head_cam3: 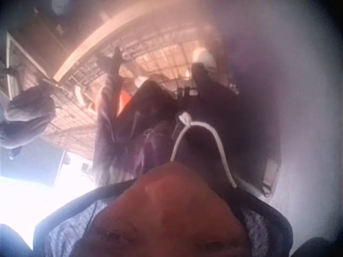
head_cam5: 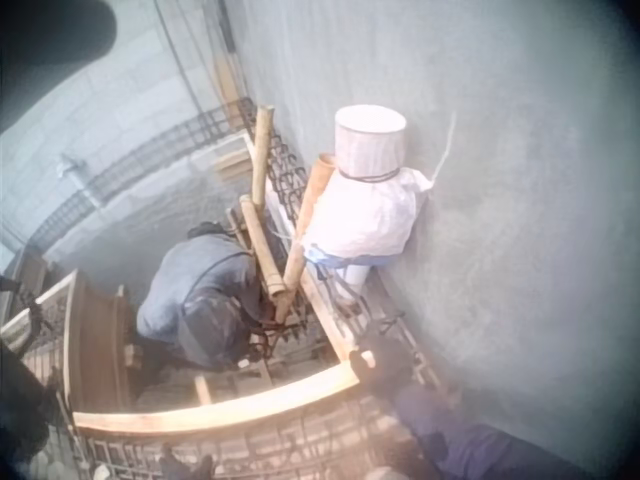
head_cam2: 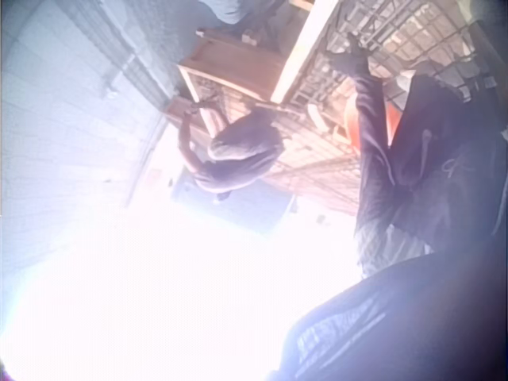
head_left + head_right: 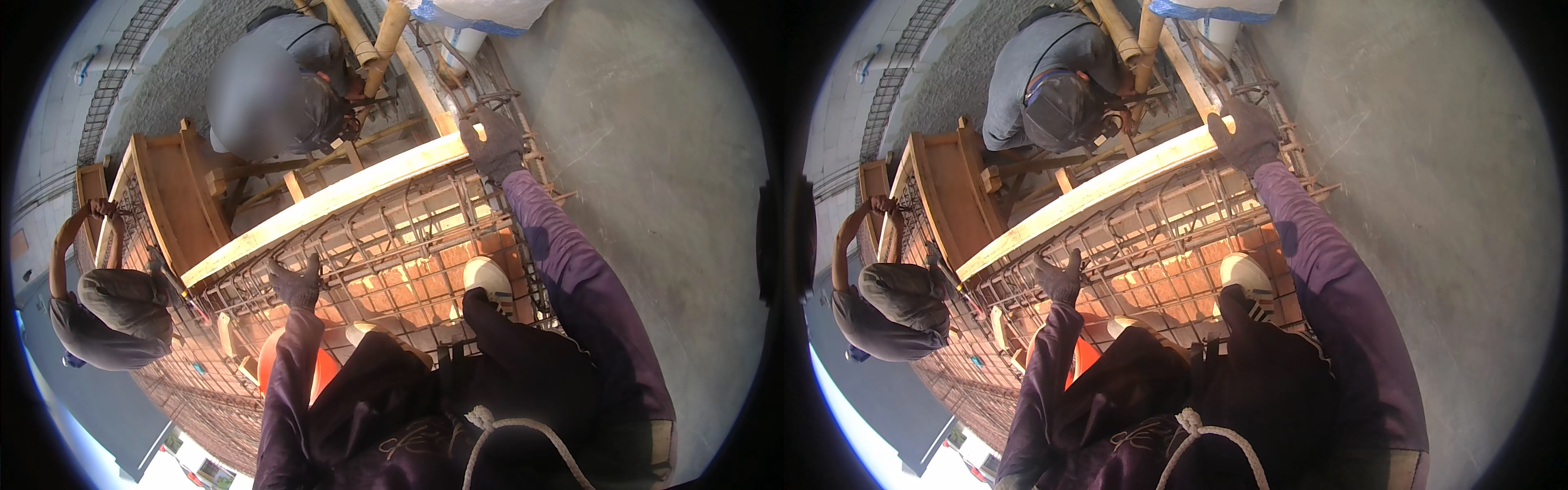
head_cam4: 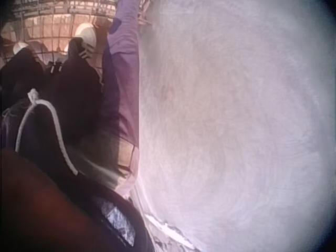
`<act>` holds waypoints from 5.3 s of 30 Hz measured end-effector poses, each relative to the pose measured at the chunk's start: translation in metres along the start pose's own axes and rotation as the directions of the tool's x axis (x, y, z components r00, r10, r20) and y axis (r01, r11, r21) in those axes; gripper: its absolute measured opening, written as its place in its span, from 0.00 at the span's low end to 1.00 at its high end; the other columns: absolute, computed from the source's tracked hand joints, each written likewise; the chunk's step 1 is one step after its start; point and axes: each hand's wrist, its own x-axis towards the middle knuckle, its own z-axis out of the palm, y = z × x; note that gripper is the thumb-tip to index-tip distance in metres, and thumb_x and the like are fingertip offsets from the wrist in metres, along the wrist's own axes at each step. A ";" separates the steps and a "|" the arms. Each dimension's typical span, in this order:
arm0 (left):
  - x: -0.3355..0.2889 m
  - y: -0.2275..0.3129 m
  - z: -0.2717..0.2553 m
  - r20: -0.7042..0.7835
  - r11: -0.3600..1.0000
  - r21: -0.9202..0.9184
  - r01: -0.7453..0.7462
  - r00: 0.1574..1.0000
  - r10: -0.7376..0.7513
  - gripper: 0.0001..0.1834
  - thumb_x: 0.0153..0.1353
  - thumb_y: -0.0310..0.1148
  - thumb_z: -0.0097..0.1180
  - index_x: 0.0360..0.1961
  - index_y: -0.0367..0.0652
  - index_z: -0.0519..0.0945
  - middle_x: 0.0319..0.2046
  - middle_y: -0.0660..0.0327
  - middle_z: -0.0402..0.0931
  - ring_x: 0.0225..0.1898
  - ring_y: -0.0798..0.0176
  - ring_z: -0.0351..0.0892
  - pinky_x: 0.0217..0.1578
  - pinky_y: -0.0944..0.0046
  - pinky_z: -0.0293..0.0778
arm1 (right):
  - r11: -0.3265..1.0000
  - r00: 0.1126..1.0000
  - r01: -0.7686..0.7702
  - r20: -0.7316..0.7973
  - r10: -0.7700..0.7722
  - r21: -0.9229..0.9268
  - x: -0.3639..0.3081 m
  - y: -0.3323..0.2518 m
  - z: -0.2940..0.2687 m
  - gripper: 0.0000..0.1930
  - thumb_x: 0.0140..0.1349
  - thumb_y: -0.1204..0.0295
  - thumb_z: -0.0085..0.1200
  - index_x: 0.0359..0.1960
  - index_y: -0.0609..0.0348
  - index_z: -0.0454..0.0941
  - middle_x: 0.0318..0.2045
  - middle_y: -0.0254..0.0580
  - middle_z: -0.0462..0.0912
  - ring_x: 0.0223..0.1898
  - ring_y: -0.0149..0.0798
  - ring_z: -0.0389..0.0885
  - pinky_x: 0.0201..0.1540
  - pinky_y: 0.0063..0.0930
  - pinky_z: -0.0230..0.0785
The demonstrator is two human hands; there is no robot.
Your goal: The person handles a wooden plank and a hand saw on a rebar grid, then picks up nails from a red bucket and places them back. Other workers are visible nearby assembling wooden formwork around the rebar structure.
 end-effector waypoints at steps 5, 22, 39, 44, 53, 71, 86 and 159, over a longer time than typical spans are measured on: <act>0.000 0.001 -0.003 -0.019 1.000 -0.001 -0.028 0.999 0.028 0.67 0.52 0.64 0.77 0.79 0.31 0.56 0.65 0.24 0.68 0.69 0.25 0.67 0.69 0.35 0.66 | 1.000 1.000 -0.021 0.002 0.021 0.021 0.000 -0.001 0.000 0.19 0.68 0.51 0.63 0.40 0.55 0.81 0.32 0.52 0.86 0.37 0.59 0.85 0.43 0.54 0.75; 0.007 -0.008 0.004 0.060 0.999 0.027 0.019 0.998 -0.020 0.73 0.52 0.71 0.74 0.83 0.37 0.48 0.73 0.24 0.60 0.74 0.25 0.64 0.73 0.38 0.64 | 0.999 1.000 0.007 0.000 -0.007 0.041 0.000 0.007 0.006 0.19 0.68 0.52 0.65 0.39 0.56 0.81 0.31 0.53 0.85 0.36 0.60 0.85 0.41 0.54 0.75; -0.004 0.006 -0.013 0.063 0.994 -0.074 0.074 0.996 -0.070 0.70 0.52 0.65 0.76 0.81 0.31 0.54 0.73 0.24 0.59 0.73 0.23 0.63 0.73 0.34 0.63 | 1.000 1.000 -0.004 0.004 0.004 -0.003 -0.004 0.004 0.001 0.12 0.71 0.59 0.61 0.42 0.55 0.82 0.37 0.49 0.88 0.43 0.57 0.87 0.48 0.53 0.76; -0.012 0.004 -0.013 0.009 0.982 -0.162 0.100 0.995 -0.100 0.67 0.53 0.65 0.76 0.80 0.31 0.56 0.73 0.25 0.58 0.72 0.24 0.64 0.72 0.35 0.63 | 0.999 0.999 0.037 0.028 -0.036 -0.034 -0.005 0.022 0.008 0.13 0.73 0.60 0.60 0.40 0.58 0.81 0.35 0.52 0.86 0.38 0.57 0.86 0.43 0.53 0.74; -0.031 -0.022 -0.029 -0.158 0.622 -0.770 0.144 0.901 -0.405 0.40 0.78 0.57 0.55 0.70 0.28 0.73 0.64 0.37 0.77 0.66 0.40 0.77 0.69 0.49 0.70 | 0.986 0.975 0.140 0.189 -0.120 -0.096 0.020 -0.011 -0.020 0.21 0.75 0.55 0.60 0.58 0.58 0.83 0.43 0.52 0.88 0.46 0.58 0.85 0.54 0.51 0.76; -0.062 -0.041 -0.004 0.555 -0.130 -0.832 0.539 0.808 -0.200 0.23 0.77 0.58 0.57 0.43 0.48 0.77 0.32 0.69 0.73 0.33 0.72 0.71 0.36 0.67 0.71 | 0.833 0.745 0.482 0.373 -0.553 0.271 -0.058 -0.262 0.108 0.28 0.68 0.46 0.65 0.51 0.62 0.81 0.40 0.53 0.83 0.44 0.57 0.83 0.51 0.54 0.72; -0.067 -0.018 -0.004 0.483 -0.070 -0.875 0.478 0.859 -0.168 0.18 0.75 0.46 0.61 0.40 0.39 0.83 0.31 0.64 0.79 0.30 0.72 0.76 0.32 0.66 0.74 | 0.961 0.758 -0.002 0.627 -0.179 0.276 -0.131 -0.226 0.097 0.15 0.81 0.61 0.50 0.43 0.60 0.81 0.36 0.57 0.83 0.42 0.58 0.86 0.44 0.49 0.76; 0.065 0.031 0.000 -0.359 0.888 0.010 -0.460 0.827 0.433 0.66 0.45 0.81 0.70 0.72 0.43 0.66 0.72 0.43 0.60 0.79 0.28 0.49 0.74 0.20 0.45 | 1.000 0.963 0.018 0.268 -0.014 -0.015 -0.029 0.030 -0.009 0.51 0.38 0.53 0.90 0.65 0.59 0.77 0.62 0.51 0.78 0.64 0.55 0.78 0.67 0.50 0.72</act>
